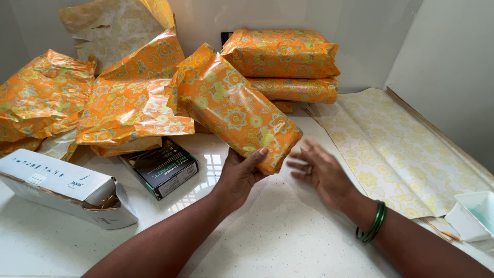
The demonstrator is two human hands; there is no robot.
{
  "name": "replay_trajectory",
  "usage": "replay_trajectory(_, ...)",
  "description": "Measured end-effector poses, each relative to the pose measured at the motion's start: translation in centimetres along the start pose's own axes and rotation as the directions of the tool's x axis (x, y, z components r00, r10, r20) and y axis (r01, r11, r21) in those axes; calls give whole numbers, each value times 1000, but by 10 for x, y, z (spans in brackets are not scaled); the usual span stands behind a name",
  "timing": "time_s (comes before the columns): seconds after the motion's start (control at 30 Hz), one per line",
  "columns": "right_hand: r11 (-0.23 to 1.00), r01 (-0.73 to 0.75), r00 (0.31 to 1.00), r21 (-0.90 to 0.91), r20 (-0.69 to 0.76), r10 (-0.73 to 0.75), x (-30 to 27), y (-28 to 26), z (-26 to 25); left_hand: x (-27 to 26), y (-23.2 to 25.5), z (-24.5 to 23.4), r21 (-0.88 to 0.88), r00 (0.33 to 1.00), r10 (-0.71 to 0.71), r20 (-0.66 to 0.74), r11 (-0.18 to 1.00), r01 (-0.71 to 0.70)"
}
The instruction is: The person wraps a rectangular box with orange patterned wrapping paper on a white countertop. They fold the paper edges, smooth the surface, and secure the package with clear tape, then stack the finished gift with others.
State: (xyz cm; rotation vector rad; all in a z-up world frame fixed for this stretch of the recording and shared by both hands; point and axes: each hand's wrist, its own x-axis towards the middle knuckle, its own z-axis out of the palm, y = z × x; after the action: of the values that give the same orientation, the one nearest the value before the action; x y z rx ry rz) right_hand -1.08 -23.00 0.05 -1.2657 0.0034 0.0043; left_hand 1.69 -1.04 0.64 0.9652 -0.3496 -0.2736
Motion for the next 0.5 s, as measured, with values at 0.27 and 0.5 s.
replay_trajectory(0.27, 991, 130, 990, 25, 47, -131, 5, 6, 5, -7, -24, 5, 360, 976, -107, 191, 932, 32)
replay_trajectory(0.5, 987, 141, 990, 77, 18, -142, 32, -29, -64, 24, 4, -74, 492, 773, -413, 482, 857, 151)
